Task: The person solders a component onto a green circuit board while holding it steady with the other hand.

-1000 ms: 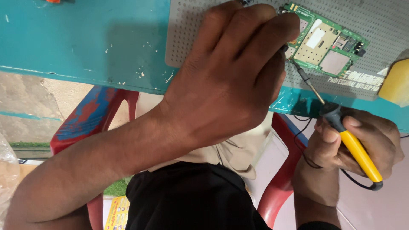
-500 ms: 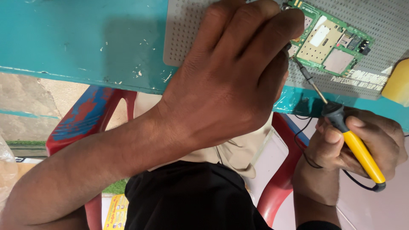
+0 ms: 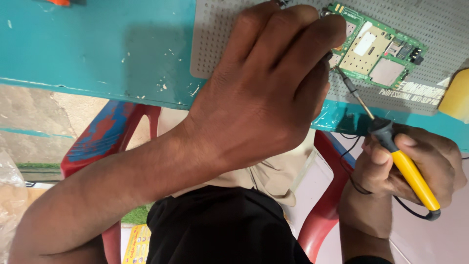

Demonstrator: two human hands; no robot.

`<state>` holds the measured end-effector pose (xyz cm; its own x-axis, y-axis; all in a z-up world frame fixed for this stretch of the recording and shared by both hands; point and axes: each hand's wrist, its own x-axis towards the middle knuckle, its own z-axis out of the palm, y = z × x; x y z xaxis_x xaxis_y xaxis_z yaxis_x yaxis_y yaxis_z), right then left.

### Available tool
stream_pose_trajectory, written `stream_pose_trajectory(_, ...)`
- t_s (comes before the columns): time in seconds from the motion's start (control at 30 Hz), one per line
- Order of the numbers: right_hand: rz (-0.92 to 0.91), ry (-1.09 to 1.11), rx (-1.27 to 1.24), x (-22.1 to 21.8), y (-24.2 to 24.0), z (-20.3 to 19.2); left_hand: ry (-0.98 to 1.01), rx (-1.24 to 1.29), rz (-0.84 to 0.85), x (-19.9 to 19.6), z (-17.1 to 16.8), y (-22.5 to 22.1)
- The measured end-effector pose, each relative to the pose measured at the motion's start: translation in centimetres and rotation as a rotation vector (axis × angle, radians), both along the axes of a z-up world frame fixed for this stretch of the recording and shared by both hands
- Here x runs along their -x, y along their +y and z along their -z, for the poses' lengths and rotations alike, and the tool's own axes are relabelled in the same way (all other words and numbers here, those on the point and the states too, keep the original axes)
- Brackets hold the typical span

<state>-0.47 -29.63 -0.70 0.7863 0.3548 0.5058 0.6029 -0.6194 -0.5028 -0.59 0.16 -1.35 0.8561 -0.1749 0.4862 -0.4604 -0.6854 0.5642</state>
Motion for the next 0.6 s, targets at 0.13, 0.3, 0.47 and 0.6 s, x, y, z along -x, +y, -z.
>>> stream_pose_trajectory(0.13,-0.005,0.002,0.017,0.2,-0.2,-0.2,0.018,0.015,0.021,-0.2,-0.4,0.3)
stream_pose_trajectory(0.3,-0.002,-0.009,0.056,0.3,-0.6,-0.4,0.056,0.035,0.027,-0.5,-1.4,0.4)
stream_pose_trajectory(0.47,-0.032,-0.046,-0.02,-0.1,0.1,-0.2,0.058,0.029,0.009,-0.8,-2.2,0.2)
stream_pose_trajectory(0.6,-0.073,-0.081,-0.045,-1.2,1.2,-0.5,0.059,0.007,0.0,-1.1,-2.9,0.2)
